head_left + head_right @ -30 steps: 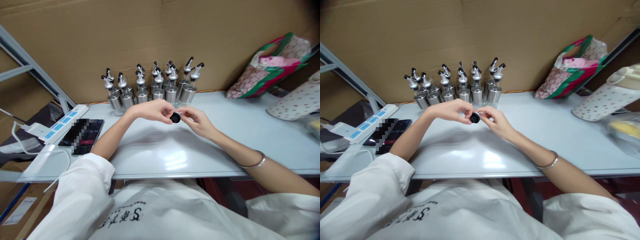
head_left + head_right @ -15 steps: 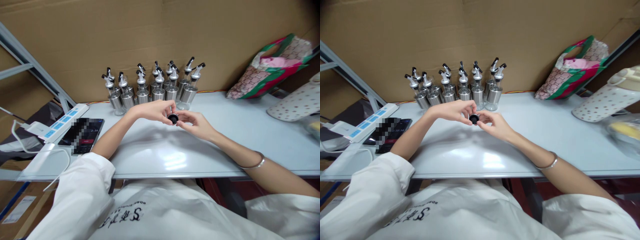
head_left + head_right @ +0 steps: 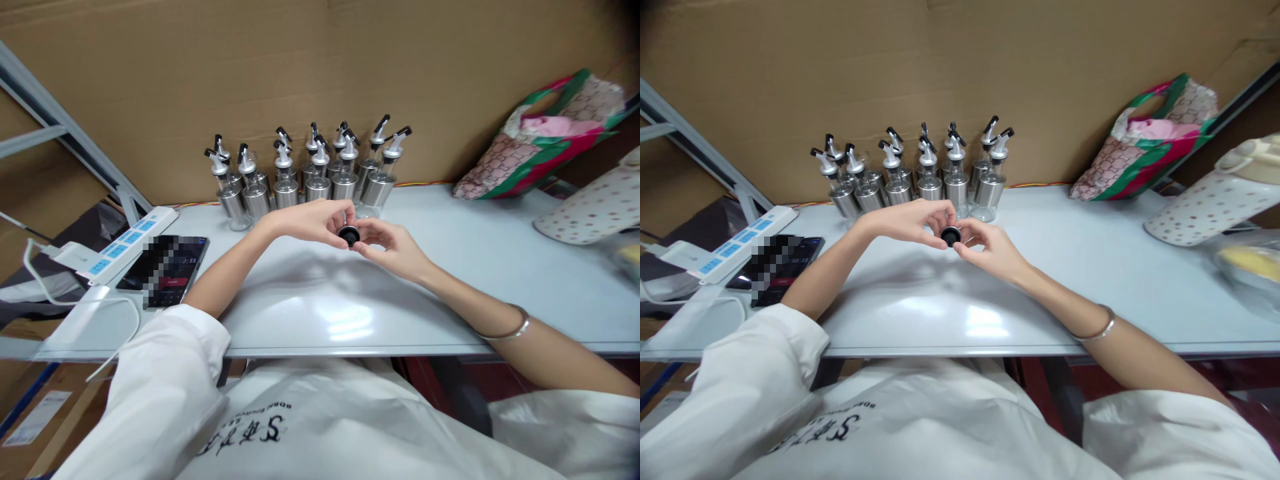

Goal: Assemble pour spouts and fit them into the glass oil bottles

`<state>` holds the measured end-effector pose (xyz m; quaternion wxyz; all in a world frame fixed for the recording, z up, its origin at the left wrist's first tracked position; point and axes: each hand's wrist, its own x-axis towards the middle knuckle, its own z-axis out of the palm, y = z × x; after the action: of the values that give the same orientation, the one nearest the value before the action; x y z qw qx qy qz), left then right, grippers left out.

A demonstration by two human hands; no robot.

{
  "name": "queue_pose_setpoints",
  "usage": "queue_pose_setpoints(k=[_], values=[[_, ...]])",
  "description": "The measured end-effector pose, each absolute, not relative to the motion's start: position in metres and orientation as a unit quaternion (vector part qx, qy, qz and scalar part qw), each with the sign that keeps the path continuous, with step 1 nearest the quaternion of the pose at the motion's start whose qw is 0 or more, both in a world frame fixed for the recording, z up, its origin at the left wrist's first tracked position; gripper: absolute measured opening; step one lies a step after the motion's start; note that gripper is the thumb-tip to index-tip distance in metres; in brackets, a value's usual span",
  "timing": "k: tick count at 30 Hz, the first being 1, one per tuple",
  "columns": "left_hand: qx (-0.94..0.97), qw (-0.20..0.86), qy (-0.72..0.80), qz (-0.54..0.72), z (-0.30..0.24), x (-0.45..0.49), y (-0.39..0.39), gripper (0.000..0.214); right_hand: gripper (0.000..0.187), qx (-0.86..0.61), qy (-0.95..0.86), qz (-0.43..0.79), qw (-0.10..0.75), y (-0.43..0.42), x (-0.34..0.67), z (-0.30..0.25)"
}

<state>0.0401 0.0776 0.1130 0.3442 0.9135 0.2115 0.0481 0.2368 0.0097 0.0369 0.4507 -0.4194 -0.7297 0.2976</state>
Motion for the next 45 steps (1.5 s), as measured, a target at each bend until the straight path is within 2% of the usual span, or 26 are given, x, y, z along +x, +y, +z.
queue_pose_setpoints(k=[10,21,28,31,34,37,40,45], values=[[0.923,0.318,0.211,0.043,0.111,0.043,0.075,0.033,0.033,-0.42,-0.73,0.322,0.433,0.01,0.236,0.037],[0.951,0.249,0.18,0.037,0.102,0.051,0.07,0.031,0.03,-0.416,-0.765,0.277,0.407,0.008,0.234,0.033],[0.903,0.32,0.235,0.165,0.075,0.048,0.056,0.032,0.031,-0.406,-0.757,0.282,0.428,0.012,0.235,0.03],[0.874,0.35,0.259,0.215,0.055,0.044,0.049,0.044,0.03,-0.401,-0.755,0.305,0.42,0.01,0.234,0.031],[0.871,0.325,0.268,0.251,0.035,0.038,0.044,0.055,0.027,-0.387,-0.741,0.357,0.416,0.01,0.235,0.033],[0.854,0.292,0.31,0.299,0.021,0.029,0.039,0.047,0.025,-0.37,-0.717,0.426,0.408,0.012,0.238,0.035],[0.843,0.309,0.324,0.299,0.014,0.019,0.032,0.03,0.028,-0.346,-0.726,0.455,0.382,0.011,0.238,0.037],[0.855,0.332,0.294,0.268,0.014,0.014,0.02,0.022,0.03,-0.335,-0.795,0.386,0.326,0.005,0.236,0.039]])
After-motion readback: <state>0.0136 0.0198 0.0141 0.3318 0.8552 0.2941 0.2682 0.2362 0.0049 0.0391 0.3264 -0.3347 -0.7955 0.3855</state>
